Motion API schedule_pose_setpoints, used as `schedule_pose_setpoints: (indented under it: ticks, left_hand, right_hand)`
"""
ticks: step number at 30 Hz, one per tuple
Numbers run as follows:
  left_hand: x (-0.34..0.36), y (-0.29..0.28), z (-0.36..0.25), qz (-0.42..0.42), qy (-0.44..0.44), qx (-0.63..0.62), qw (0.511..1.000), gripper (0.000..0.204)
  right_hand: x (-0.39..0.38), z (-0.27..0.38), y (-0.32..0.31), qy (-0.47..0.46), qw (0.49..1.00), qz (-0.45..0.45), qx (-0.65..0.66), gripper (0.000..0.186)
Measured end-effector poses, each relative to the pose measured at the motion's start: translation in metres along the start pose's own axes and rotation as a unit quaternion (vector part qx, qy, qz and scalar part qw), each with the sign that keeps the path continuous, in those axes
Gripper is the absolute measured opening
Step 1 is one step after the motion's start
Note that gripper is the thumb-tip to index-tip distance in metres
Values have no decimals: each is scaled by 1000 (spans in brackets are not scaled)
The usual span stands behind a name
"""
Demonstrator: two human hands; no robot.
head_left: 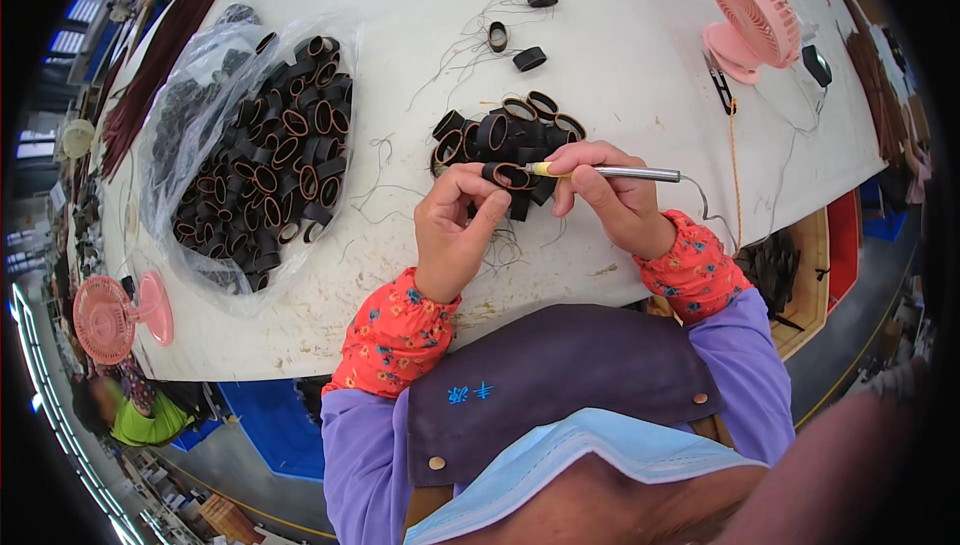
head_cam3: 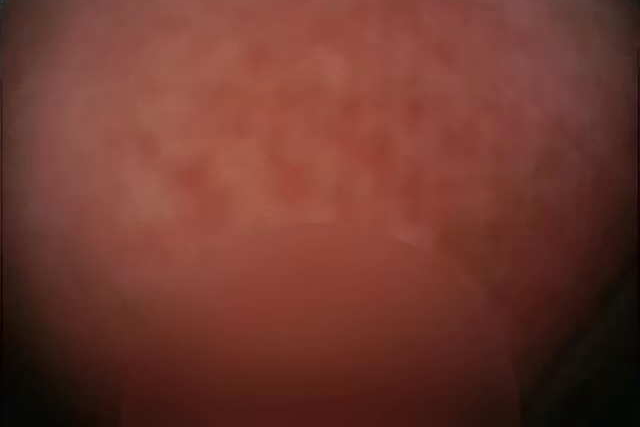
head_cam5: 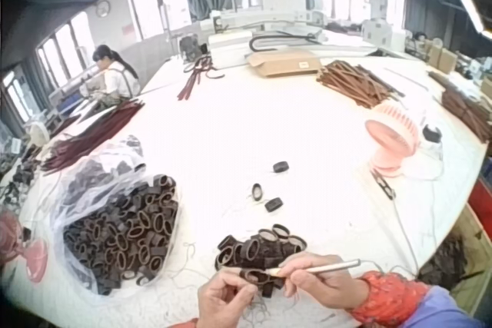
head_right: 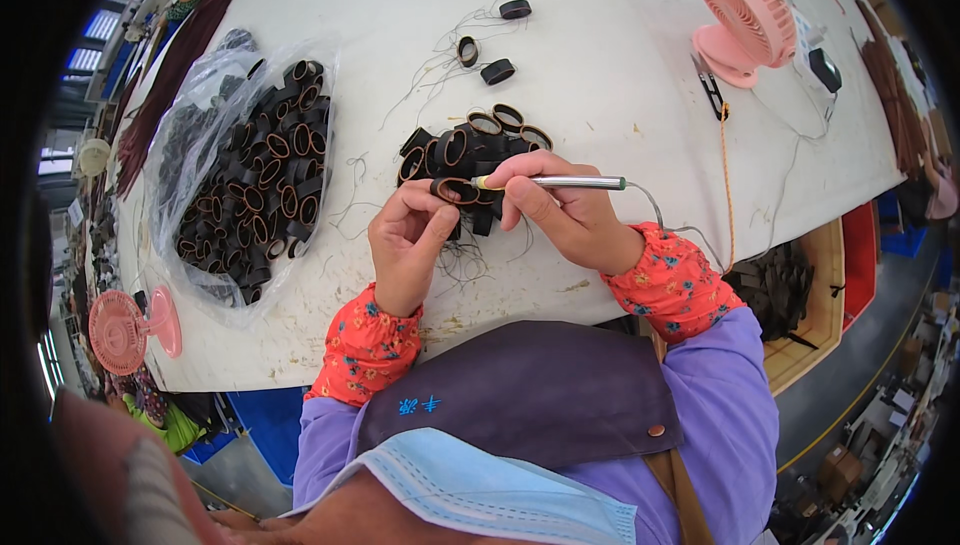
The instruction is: Applying a yellow finish or adhesive to the edges of small black leather loops using a precision applicator pen.
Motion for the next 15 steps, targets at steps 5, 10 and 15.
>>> schedule_pose_setpoints:
  ticks: [5, 10, 15]
  left_hand:
    - [-1, 1, 1, 3, 0, -7, 1000, 7]
    - [0, 0, 0, 1, -1, -7, 1000, 7]
    - [-1, 1, 2, 6, -8, -6, 1000, 6]
  right_hand:
    - [-1, -1, 3, -9, 1000, 3, 13, 21]
    - [-1, 0, 4, -24, 999, 20, -10, 19]
    - [0, 3, 11, -50, 995, 11, -89, 16]
Point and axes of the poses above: each hand's wrist, its own x-axis towards the middle knuckle, its own y-axis out of the palm, z = x × y, the point moved 5 cm from there along x, towards the middle knuckle, and after that the axes turned 15 degrees about y, right-handed, at the moved point
